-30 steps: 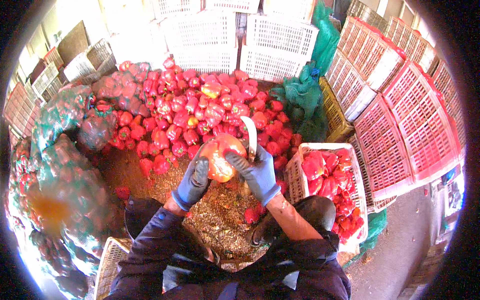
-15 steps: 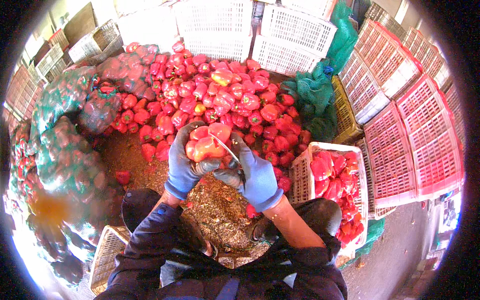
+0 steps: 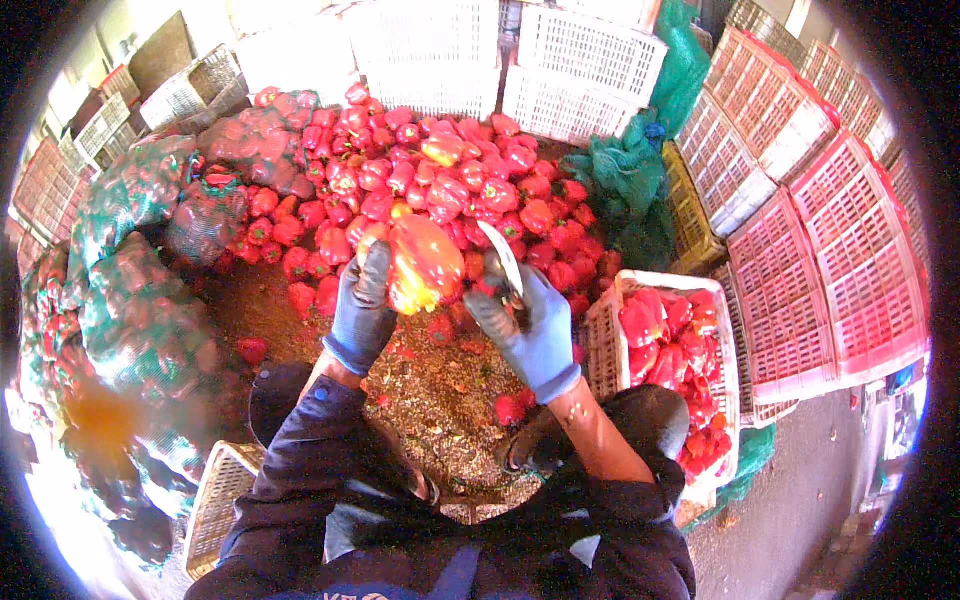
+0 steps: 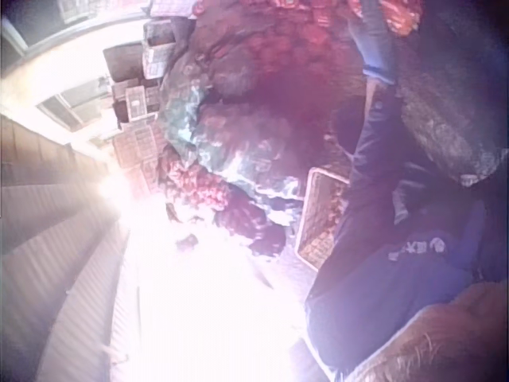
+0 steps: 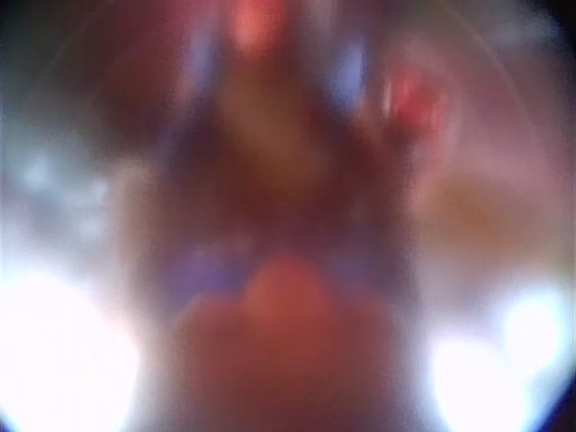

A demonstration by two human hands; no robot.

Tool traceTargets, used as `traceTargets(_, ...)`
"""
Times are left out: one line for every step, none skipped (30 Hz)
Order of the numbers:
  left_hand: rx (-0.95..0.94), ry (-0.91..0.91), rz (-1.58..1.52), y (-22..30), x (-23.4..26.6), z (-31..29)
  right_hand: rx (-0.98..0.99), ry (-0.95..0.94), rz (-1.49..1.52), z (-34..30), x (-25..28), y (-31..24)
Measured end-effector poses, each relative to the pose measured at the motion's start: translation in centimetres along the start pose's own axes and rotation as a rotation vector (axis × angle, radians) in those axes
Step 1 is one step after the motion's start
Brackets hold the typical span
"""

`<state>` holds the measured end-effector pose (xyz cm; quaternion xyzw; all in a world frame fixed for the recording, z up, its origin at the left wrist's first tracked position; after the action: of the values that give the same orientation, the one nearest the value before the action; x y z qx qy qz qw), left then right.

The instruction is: The person processes peppers by cutting off the tops using a curved blade and placing the trimmed produce into a white plastic crate.

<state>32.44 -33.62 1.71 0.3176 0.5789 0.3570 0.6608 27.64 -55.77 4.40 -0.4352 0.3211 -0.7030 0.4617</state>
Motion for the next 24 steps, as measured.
traceTargets(0.029,-0.032,0.016,-0.7,-0.2,-0.5,0.000,-0.001,0.106,0.4,-0.5,0.0)
traceTargets(0.020,-0.025,0.036,-1.5,-0.4,-0.9,-0.087,-0.061,0.267,0.6,-1.0,-0.9)
traceTargets(0.037,-0.029,0.012,-2.1,-0.8,-1.3,-0.169,-0.116,0.434,0.8,-1.5,-1.7)
traceTargets(0.058,-0.032,0.019,-2.6,-0.8,-1.6,-0.118,-0.149,0.435,0.8,-1.9,-1.7)
traceTargets(0.076,-0.034,0.022,-2.8,-1.1,-1.6,-0.206,-0.167,0.427,0.6,-1.6,-1.6)
traceTargets(0.063,-0.032,0.063,-2.9,-1.3,-1.7,-0.295,-0.187,0.420,0.4,-1.2,-1.7)
traceTargets(0.050,-0.029,0.103,-3.0,-1.5,-1.9,-0.354,-0.169,0.416,0.1,-1.0,-1.0)
traceTargets(0.032,-0.024,0.145,-2.8,-1.7,-1.9,-0.412,-0.153,0.416,-0.2,-0.9,-0.5)
traceTargets(0.083,-0.067,0.093,-2.9,-1.7,-1.8,-0.470,-0.137,0.416,-0.4,-0.9,-0.1)
traceTargets(0.135,-0.110,0.040,-2.8,-1.6,-1.7,-0.486,-0.083,0.432,-0.6,-1.0,0.0)
traceTargets(0.189,-0.152,-0.013,-2.8,-1.7,-1.7,-0.504,-0.028,0.446,-0.7,-1.0,0.0)
traceTargets(0.211,-0.156,-0.065,-2.9,-1.9,-1.7,-0.518,-0.025,0.470,-0.7,-1.0,0.0)
traceTargets(0.232,-0.159,-0.117,-3.1,-2.2,-1.8,-0.532,-0.023,0.494,-0.7,-0.9,0.1)
traceTargets(0.250,-0.162,-0.168,-3.0,-2.5,-1.8,-0.543,-0.023,0.520,-0.7,-1.0,0.1)
traceTargets(0.270,-0.178,-0.181,-3.4,-2.4,-1.7,-0.549,-0.029,0.537,-0.7,-1.0,0.2)
traceTargets(0.290,-0.194,-0.195,-4.0,-2.1,-1.5,-0.555,-0.034,0.554,-0.8,-0.9,0.4)
traceTargets(0.311,-0.210,-0.209,-4.3,-2.1,-1.5,-0.562,-0.039,0.571,-0.9,-0.9,0.6)
traceTargets(0.490,-0.328,-0.377,-3.9,-2.4,-1.9,-0.599,0.014,0.726,-1.0,-1.3,0.7)
traceTargets(0.569,-0.293,-0.447,-5.0,-2.2,-1.9,-0.634,0.070,0.881,-1.0,-1.7,0.9)
traceTargets(0.587,-0.280,-0.478,-5.4,-2.0,-1.8,-0.618,0.032,0.900,-1.1,-1.5,0.9)
traceTargets(0.605,-0.267,-0.509,-5.7,-1.7,-1.7,-0.637,0.055,0.899,-0.9,-1.6,1.0)
traceTargets(0.585,-0.245,-0.490,-5.9,-1.2,-1.5,-0.657,0.078,0.899,-0.5,-1.7,0.9)
traceTargets(0.573,-0.230,-0.477,-6.0,-1.1,-1.2,-0.678,0.110,0.891,-0.3,-1.6,1.0)
traceTargets(0.560,-0.214,-0.464,-6.0,-1.0,-0.9,-0.675,0.104,0.905,-0.4,-1.5,1.9)
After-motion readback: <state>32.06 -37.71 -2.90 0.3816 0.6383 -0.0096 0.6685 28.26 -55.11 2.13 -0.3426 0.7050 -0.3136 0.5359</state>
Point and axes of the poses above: each hand's wrist, its own z-axis towards the middle knuckle, its own x-axis out of the back of the hand, y = z × x, the point moved 2 cm from there along z, towards the middle knuckle, and after that the axes turned 5 degrees about y, right-handed, at the moved point
